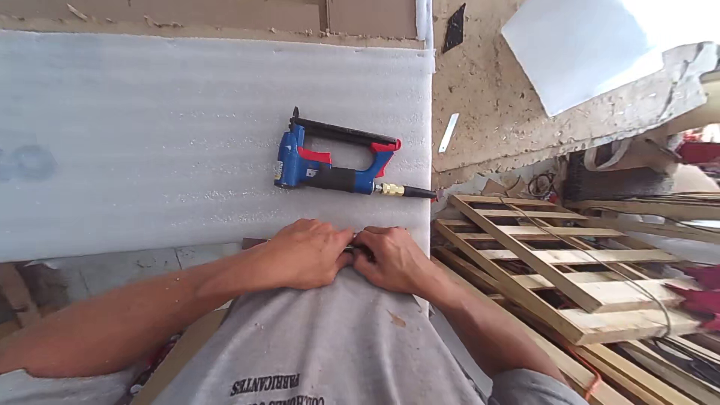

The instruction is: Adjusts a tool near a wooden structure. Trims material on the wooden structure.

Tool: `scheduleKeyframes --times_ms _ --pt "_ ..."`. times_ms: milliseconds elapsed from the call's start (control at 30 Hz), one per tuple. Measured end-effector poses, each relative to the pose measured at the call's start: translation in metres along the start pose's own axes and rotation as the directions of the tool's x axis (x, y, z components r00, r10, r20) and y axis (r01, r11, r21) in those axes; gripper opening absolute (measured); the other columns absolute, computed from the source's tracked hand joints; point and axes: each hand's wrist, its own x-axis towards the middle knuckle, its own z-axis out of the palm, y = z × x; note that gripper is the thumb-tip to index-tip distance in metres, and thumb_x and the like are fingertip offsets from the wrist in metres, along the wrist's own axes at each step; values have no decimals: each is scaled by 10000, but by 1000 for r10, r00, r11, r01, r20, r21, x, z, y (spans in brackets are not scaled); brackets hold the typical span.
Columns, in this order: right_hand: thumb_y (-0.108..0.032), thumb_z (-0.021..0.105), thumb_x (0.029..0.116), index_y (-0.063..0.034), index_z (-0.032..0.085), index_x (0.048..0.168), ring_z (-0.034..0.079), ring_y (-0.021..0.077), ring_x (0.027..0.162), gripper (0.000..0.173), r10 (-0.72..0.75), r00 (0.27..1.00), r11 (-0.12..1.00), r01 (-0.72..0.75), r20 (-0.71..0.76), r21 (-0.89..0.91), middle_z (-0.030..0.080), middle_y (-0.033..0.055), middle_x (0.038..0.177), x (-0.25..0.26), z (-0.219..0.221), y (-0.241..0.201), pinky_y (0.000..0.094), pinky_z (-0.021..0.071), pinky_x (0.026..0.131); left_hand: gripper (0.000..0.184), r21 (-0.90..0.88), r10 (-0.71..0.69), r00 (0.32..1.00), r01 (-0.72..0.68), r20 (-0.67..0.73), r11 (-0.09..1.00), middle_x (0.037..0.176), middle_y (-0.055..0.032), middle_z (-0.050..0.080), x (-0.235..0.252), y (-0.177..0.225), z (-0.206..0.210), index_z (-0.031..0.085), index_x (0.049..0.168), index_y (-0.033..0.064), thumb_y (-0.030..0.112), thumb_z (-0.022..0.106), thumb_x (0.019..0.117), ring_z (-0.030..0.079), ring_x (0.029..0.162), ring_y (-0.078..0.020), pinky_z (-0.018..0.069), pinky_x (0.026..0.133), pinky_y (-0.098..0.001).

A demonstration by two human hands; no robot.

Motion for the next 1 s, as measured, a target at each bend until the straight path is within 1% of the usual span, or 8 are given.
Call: scheduleKeyframes --times_ms 200,367,567,667,733,833,933,1000 --pt "-241 588 895 -74 690 819 666 192 646 210 25 999 999 -26 26 32 673 64 726 -4 5 -3 385 506 558 380 59 -51 994 45 94 997 809 -122 626 3 7 -2 607 1065 90 437 454 1063 662 829 -351 511 711 -545" --pt "-233 590 911 -60 698 831 658 195 658 219 40 994 994 -50 105 97 665 68 711 -4 1 -2 396 497 592 423 26 -21 982 16 189 1000 868 -146 643 5 5 -3 608 1137 66 450 440 1078 663 896 -364 517 781 -563" --pt "-243 587 915 -60 711 843 670 205 671 233 36 986 994 -52 161 93 677 73 717 -1 1 -8 412 499 602 442 20 -27 975 24 219 1000 858 -141 642 2 5 -1 620 1122 62 464 443 1077 662 883 -356 517 776 -558" --pt "-239 579 912 -44 703 821 686 263 679 249 142 975 989 -148 173 21 676 102 708 -8 -2 0 486 508 601 487 19 -33 971 29 236 999 846 -142 643 -1 -1 2 629 1100 46 492 434 1072 663 874 -354 518 779 -561" --pt "-210 568 931 -16 714 880 683 301 694 248 264 943 960 -277 200 34 676 130 728 -18 -11 19 538 518 629 492 -21 -32 971 38 236 999 830 -131 638 -11 -13 1 635 1081 42 492 434 1073 657 850 -335 513 786 -554" --pt "-175 499 998 -65 733 1073 662 117 663 269 275 934 908 -330 230 257 718 32 830 -30 -28 36 345 570 624 456 -123 19 991 -2 135 992 784 -101 612 -16 -18 9 613 1092 60 480 436 1077 643 781 -301 516 726 -541" --pt "-175 472 1011 -78 730 1083 676 70 681 285 414 910 866 -392 -6 310 738 13 899 -20 -54 47 284 589 620 409 -152 9 1000 -6 19 988 803 -93 618 -14 -24 2 600 1135 92 453 413 1086 644 811 -299 505 752 -551" --pt "-175 494 997 -92 743 1060 695 110 692 270 496 837 865 -456 -230 208 741 23 883 -13 -65 57 351 606 633 367 -225 23 999 -28 -23 974 859 -92 641 -21 -32 0 602 1207 108 393 405 1086 653 842 -281 513 761 -551"
